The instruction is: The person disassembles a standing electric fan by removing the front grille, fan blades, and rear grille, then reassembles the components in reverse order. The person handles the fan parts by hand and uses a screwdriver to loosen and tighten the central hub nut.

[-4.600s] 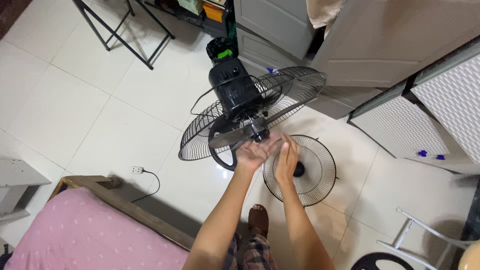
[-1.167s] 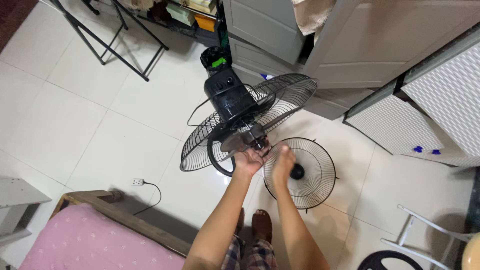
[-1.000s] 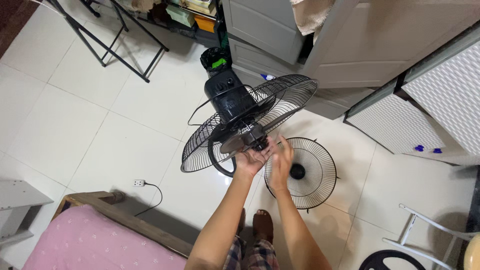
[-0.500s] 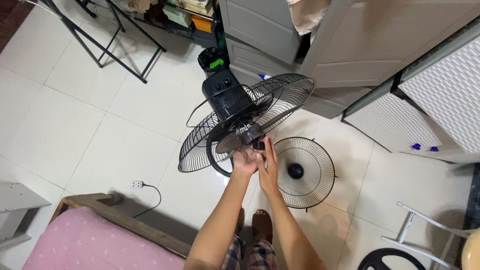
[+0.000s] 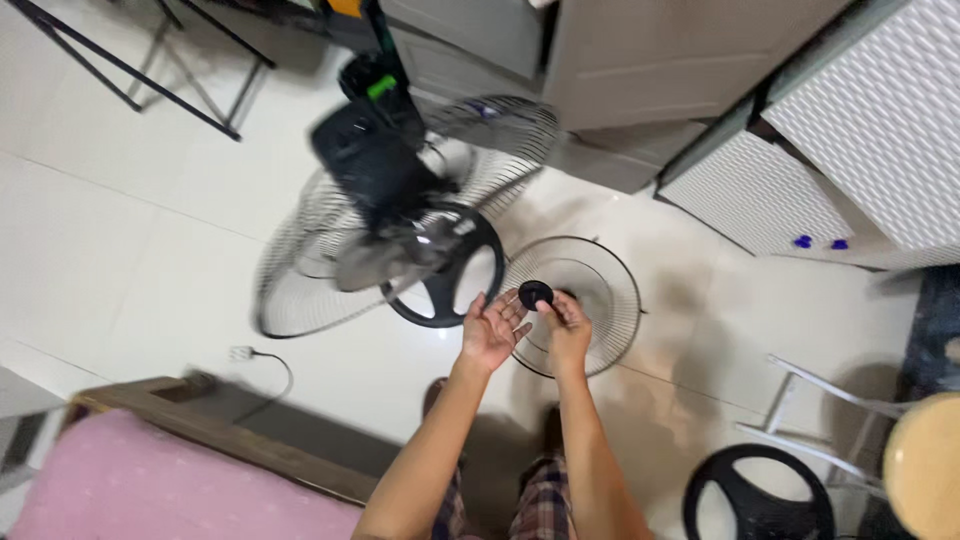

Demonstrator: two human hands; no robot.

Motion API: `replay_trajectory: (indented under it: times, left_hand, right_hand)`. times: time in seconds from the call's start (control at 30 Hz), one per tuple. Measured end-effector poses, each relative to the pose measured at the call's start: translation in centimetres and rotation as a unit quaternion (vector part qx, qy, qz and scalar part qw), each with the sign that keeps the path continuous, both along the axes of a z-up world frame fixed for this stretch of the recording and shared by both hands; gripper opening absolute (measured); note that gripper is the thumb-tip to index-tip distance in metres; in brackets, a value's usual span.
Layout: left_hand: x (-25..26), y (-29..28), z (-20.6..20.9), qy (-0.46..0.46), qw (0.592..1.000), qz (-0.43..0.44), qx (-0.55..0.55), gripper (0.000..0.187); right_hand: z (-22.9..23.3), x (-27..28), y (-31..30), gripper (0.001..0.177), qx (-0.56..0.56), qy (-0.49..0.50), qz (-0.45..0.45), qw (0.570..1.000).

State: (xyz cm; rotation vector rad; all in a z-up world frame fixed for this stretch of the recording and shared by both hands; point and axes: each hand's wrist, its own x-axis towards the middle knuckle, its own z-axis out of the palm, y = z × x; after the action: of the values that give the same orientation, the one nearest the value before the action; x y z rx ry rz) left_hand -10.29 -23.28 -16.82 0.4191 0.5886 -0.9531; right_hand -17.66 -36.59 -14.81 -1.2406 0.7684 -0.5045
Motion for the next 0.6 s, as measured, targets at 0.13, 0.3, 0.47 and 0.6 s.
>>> replay_trajectory:
  times: [0.13,0.3,0.47,0.6]
  left_hand:
    - [-3.6,-4.4,-4.7,0.015,0.969,0.064,-0.238,0.074]
    - [-6.1,-7.1,-15.1,0.043,0.991,0.128,-0.01,0.068]
    - [-7.5,-6.2,-25.9,-0.009,0.994,-0.006,0.107,0.072]
    - [-8.2,-4.7,-30.3,-0.019,0.969,-0.137,0.205,0.074]
  right_hand:
    - [-6.3,-3.6,-7.2,0.035,0.071,0.067,0.003,0.995]
    - [-17.0,-5.5,-11.9,0.036,-0.026,0.19,0.01,0.981]
    - [-28.1,-7.5,-12.9,0.026,-0.182,0.278,0.048,0.942]
    - [-35.4,-7.4,-12.5,0.028,-0.242,0.367,0.055,0.897]
